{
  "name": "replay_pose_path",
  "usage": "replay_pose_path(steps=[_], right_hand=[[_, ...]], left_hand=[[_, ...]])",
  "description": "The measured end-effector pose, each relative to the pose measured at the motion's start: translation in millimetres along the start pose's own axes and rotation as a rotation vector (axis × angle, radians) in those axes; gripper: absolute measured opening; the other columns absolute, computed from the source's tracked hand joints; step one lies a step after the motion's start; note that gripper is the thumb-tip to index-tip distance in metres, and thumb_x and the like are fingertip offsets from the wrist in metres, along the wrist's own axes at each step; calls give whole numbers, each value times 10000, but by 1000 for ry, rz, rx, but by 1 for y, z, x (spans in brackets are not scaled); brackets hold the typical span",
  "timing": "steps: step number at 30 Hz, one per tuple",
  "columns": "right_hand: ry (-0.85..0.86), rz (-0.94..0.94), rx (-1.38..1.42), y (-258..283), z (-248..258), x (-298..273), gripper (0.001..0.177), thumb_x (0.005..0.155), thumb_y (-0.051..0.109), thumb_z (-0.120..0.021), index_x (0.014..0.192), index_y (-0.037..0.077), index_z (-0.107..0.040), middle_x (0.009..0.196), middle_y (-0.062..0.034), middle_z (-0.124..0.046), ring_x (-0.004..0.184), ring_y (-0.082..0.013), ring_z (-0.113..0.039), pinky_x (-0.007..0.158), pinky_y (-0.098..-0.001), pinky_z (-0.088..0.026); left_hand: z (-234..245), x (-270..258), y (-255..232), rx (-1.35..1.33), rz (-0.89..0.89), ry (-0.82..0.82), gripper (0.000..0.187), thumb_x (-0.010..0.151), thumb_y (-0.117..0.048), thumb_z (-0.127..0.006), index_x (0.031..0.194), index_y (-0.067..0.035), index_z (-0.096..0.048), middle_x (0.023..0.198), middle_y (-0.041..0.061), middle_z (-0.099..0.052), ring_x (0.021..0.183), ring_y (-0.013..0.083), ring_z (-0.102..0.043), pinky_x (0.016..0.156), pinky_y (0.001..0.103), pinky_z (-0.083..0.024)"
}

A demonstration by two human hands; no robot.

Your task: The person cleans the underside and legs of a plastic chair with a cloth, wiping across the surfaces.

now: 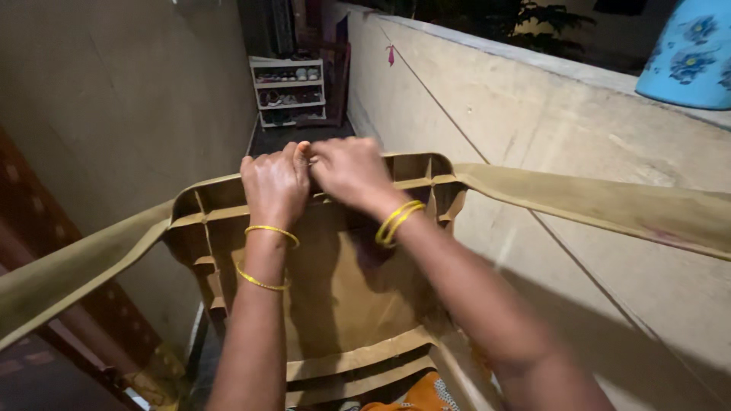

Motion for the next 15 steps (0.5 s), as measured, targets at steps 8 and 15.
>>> replay_pose_path(steps=[8, 15], right_hand=[[332, 20, 251, -19, -20, 17, 341, 948, 391, -584, 1075, 105, -721, 1024, -145, -745, 970, -336, -708, 846, -452, -537], [544, -443, 14, -121, -11, -3, 624, 955, 661, -422, 1034, 139, -756, 1031, -178, -735, 955, -384, -691, 856, -485, -517]], left_hand=[[8, 1, 4, -73, -27, 21, 407, 1102, -348, -481, 800, -112, -618, 674, 137, -678, 613, 360, -645, 669, 494, -439], [7, 1, 4, -44, -11, 20, 392, 1072, -329, -527, 764, -101, -606, 666, 151, -677, 624, 372, -649, 687, 511, -445]])
Point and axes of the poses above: each hand's wrist, its own x-axis towards the middle knuckle, its own z-axis out of the back of the hand, y = z × x, the point moved 8 cm from there along x, towards the middle knuckle
